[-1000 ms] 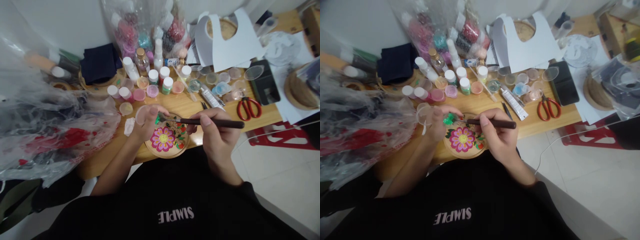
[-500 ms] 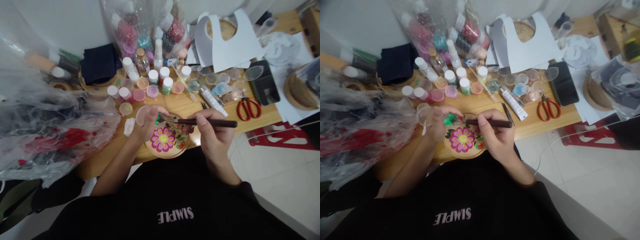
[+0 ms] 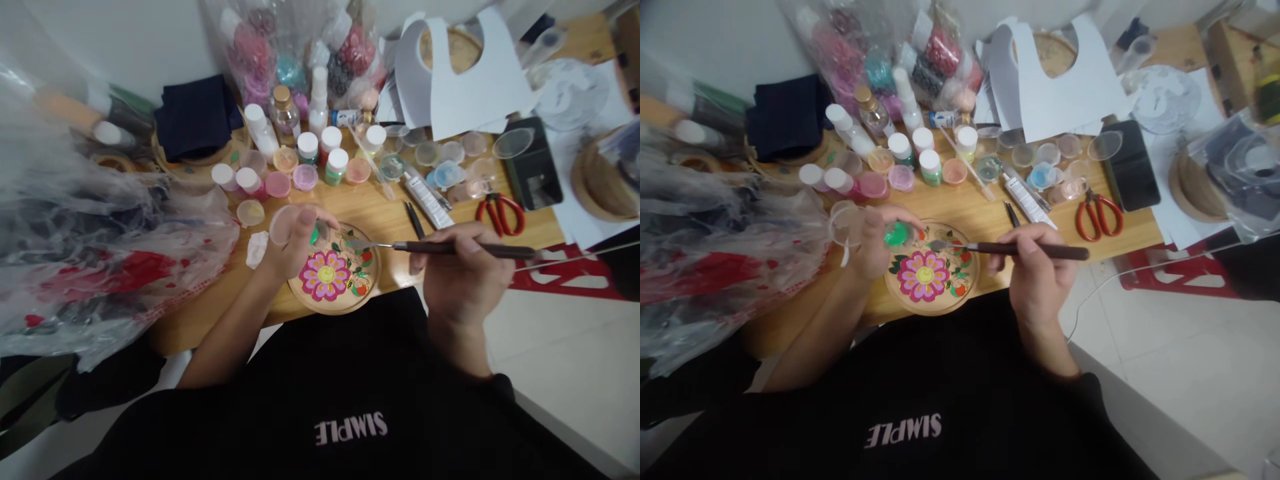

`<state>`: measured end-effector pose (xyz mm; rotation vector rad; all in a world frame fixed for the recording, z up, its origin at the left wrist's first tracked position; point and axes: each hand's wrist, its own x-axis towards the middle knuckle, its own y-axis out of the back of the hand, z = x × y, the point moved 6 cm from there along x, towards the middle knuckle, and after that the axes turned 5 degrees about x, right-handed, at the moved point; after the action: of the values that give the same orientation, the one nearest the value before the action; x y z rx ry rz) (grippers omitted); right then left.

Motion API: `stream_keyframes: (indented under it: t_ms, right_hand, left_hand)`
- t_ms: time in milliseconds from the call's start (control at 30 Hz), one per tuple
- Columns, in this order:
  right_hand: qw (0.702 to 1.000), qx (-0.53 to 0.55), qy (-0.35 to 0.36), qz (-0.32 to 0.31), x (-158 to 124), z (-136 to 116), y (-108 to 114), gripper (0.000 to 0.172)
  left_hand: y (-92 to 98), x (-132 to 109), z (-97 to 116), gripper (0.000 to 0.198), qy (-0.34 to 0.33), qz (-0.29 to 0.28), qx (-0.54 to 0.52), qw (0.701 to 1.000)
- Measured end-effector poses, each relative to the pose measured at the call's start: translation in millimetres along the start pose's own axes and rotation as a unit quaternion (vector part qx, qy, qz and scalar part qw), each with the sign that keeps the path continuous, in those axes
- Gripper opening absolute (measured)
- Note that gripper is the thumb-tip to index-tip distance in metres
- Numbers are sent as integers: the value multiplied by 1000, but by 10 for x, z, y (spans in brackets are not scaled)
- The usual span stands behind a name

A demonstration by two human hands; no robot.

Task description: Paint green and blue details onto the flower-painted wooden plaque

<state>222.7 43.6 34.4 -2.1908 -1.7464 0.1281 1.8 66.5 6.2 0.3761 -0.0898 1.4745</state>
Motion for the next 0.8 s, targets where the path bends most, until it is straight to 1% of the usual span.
stream_keyframes:
  t_ms: [133, 233, 300, 400, 600, 800]
  right_hand:
    - [996, -39, -30, 74, -49, 95, 313, 14]
    - [991, -67, -56, 100, -131, 187, 430, 11]
    - [990, -80, -57, 101, -168, 215, 448, 11]
    - [991, -92, -58, 82, -186, 239, 429, 12]
    - [992, -101, -58, 49, -183, 263, 407, 12]
    - [991, -115, -47, 52, -196, 250, 422, 13]
  left_hand:
    - [15, -21, -16, 84, 14, 13, -5, 1000]
    - [0, -20, -12, 82, 4, 10, -5, 1000]
    - [-7, -11, -16, 81, -5, 10, -14, 1000]
    - [-7, -5, -34, 79, -9, 11, -20, 1000]
    - [0, -32, -61, 67, 31, 11, -21, 999]
    - [-12, -25, -49, 70, 24, 12, -15, 1000]
